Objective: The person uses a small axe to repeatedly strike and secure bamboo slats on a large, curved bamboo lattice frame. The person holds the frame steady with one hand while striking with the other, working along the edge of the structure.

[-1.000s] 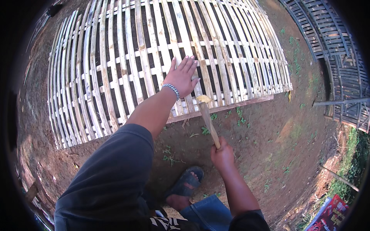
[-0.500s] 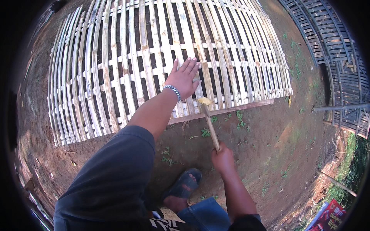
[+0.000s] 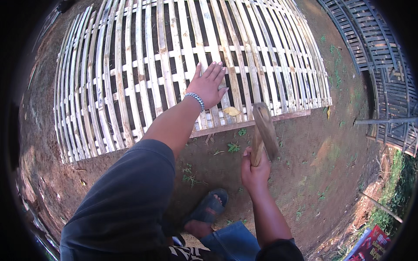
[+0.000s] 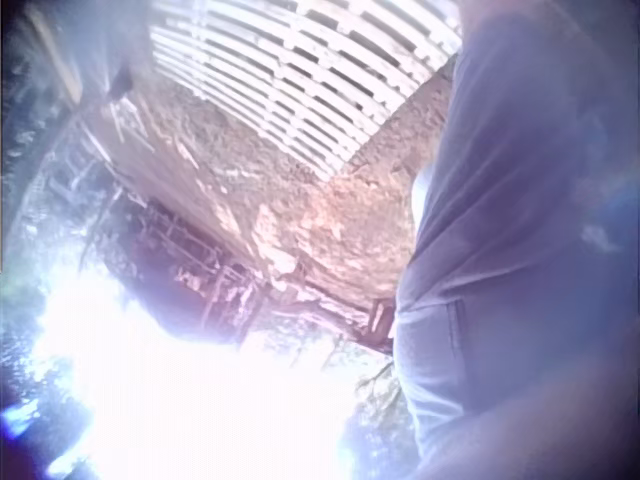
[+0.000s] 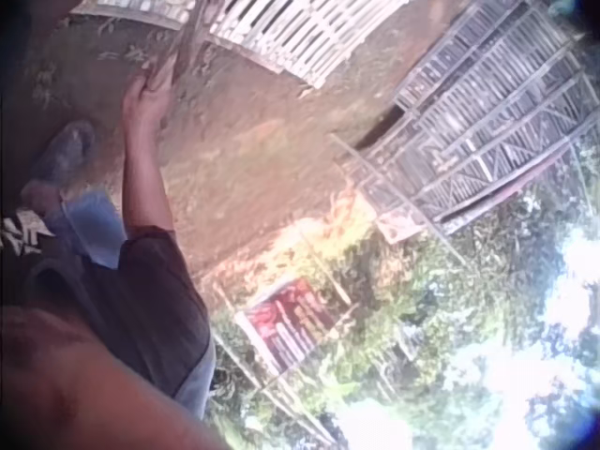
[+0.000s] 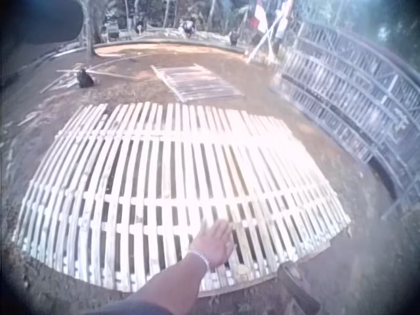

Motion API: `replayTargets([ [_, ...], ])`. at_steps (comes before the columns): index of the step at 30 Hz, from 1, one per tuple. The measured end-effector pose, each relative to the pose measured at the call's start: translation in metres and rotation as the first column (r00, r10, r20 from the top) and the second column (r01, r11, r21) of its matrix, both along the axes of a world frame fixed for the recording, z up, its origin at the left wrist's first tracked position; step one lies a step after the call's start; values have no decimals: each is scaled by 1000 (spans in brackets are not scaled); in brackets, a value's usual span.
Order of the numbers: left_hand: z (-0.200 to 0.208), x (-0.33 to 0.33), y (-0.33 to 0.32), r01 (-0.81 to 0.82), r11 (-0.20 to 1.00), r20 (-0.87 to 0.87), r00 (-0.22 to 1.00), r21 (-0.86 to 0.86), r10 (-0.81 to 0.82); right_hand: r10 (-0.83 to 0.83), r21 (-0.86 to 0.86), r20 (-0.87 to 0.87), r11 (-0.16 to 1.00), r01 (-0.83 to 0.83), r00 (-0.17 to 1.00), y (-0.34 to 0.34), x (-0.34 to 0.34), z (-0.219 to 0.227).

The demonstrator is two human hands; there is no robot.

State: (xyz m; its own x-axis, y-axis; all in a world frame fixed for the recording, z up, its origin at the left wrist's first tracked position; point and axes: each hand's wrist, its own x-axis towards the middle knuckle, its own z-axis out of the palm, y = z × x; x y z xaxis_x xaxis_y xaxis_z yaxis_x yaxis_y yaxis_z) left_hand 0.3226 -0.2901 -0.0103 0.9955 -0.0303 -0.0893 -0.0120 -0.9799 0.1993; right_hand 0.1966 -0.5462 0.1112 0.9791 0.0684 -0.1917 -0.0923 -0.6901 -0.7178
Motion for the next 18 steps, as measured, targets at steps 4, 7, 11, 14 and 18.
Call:
replayTargets([
  [4,7,-1,-2,19,1000,-46,999,-1,-19,53,-241,-176,966,-95,983,-26,-19,-42],
  [7,8,2,3,0,1000,-7,1000,21,0,30,-341,-256,932,-119,966,-20,-16,-33],
  [11,1,-1,0,8,1000,-34,999,11,-8,98,-104,-35,989,-101,995,19,9,15],
  [14,4,-1,2,9,1000,-40,999,5,-9,262,-188,68,951,-246,963,22,19,13],
  [18,9,6,-2,16,1000,-32,999,-21,-17,200,-587,-310,729,-353,929,-35,29,-25],
])
